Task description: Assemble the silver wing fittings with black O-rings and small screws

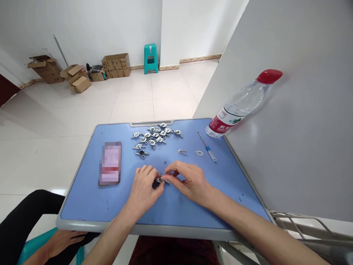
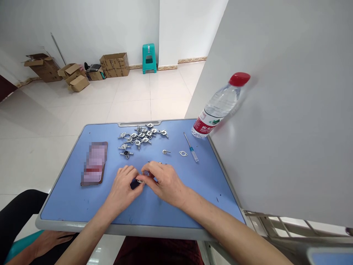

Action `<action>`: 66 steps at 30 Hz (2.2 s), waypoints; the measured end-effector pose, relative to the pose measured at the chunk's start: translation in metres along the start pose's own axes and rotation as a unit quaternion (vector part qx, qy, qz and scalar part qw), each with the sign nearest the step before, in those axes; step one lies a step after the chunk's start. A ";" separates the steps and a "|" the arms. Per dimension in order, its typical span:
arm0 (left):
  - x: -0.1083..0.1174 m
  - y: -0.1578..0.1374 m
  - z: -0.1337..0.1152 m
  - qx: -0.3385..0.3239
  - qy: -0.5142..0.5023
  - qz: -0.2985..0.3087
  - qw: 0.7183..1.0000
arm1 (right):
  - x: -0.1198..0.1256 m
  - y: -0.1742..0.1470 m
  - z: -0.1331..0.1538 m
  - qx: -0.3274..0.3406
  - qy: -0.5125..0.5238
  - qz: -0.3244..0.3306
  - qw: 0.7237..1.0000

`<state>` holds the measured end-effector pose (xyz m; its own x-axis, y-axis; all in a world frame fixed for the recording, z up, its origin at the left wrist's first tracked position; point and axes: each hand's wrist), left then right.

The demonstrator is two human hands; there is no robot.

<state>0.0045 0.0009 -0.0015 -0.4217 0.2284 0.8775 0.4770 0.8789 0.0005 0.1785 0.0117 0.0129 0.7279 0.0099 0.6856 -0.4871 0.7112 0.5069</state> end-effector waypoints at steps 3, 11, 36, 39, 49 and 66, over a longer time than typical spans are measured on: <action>0.000 0.000 0.000 0.002 0.002 0.000 1.000 | 0.003 0.000 -0.001 0.033 -0.036 0.000 0.999; 0.000 -0.001 0.001 0.004 0.000 0.006 1.000 | 0.020 0.001 0.002 0.031 -0.038 0.131 0.990; 0.000 -0.001 0.001 0.002 -0.002 -0.007 1.000 | 0.014 0.003 0.001 0.047 -0.015 0.008 0.999; 0.001 -0.001 0.001 0.017 0.002 -0.007 1.000 | 0.028 0.004 0.000 -0.009 -0.016 -0.016 1.000; 0.020 -0.007 0.001 0.029 -0.048 0.018 0.998 | 0.031 0.006 -0.009 -0.159 -0.048 0.392 0.905; 0.033 -0.012 0.008 -0.140 -0.019 0.035 0.989 | 0.020 0.003 -0.031 -0.161 -0.082 0.222 0.958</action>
<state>-0.0212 0.0016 0.0232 -0.4062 0.3041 0.8617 0.6982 0.7116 0.0780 0.2064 0.0355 0.0121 0.3851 0.2693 0.8827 -0.5380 0.8426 -0.0223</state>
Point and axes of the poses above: each hand's wrist, its own y-axis towards the middle knuckle, its own x-axis out of the back of the hand, z = x × y, and after that the axes turned 10 degrees about z, right-handed
